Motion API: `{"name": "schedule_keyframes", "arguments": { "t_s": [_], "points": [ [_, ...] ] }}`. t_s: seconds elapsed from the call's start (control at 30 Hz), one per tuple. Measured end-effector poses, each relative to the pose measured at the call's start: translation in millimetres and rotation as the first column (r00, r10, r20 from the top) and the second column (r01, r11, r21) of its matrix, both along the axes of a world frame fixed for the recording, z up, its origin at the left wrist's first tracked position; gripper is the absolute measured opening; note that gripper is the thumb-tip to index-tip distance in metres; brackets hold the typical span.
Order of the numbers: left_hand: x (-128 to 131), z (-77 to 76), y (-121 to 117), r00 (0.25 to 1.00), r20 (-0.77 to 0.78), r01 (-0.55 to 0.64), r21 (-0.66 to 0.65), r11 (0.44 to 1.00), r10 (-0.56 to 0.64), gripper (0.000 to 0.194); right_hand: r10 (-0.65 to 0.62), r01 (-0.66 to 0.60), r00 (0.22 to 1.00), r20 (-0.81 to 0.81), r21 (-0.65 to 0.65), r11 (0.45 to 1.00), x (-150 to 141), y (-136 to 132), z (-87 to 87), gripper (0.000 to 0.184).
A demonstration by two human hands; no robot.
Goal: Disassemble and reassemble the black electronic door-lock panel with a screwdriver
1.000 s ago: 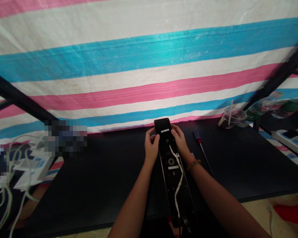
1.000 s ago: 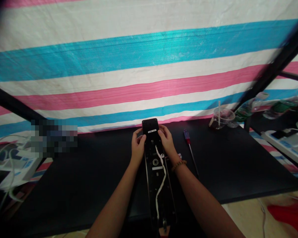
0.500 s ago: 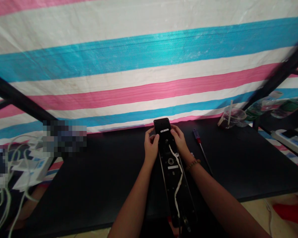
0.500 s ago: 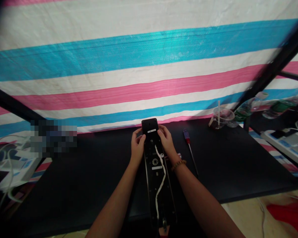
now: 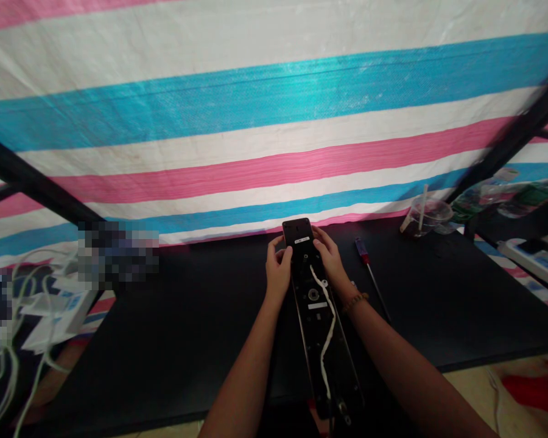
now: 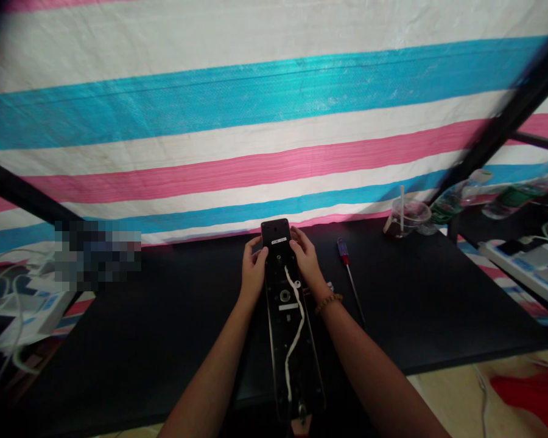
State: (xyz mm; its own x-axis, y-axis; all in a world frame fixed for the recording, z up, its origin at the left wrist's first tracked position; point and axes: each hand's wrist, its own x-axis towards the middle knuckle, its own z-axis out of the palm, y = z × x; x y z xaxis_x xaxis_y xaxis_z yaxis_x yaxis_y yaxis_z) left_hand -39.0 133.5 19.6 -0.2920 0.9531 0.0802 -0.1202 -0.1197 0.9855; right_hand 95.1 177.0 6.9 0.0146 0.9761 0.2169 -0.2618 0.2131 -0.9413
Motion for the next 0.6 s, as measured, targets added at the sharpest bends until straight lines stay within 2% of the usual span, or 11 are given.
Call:
{"name": "schedule_keyframes", "arguments": {
  "t_s": [0.13, 0.4, 0.6],
  "points": [
    [-1.3, -5.8, 2.6, 1.0, -0.026, -0.007, -0.007, 1.0, 0.007, 0.041, -0.001, 0.001, 1.0, 0.003, -0.007, 1.0, 0.4, 2.3, -4.1, 0.046],
    [-7.4, -24.1, 15.7, 0.989, -0.11, -0.092, 0.028, 0.995, 0.094, 0.032, -0.022, 0.026, 0.994, 0.105, -0.036, 0.999, 1.9, 11.5, -13.6, 0.04],
    [-8.1, -27.3, 17.8, 0.991, -0.103, -0.079, 0.04, 0.996, 0.083, 0.028, -0.049, 0.054, 0.989, 0.136, -0.035, 0.998, 2.8, 10.2, -11.2, 0.039]
  ]
}}
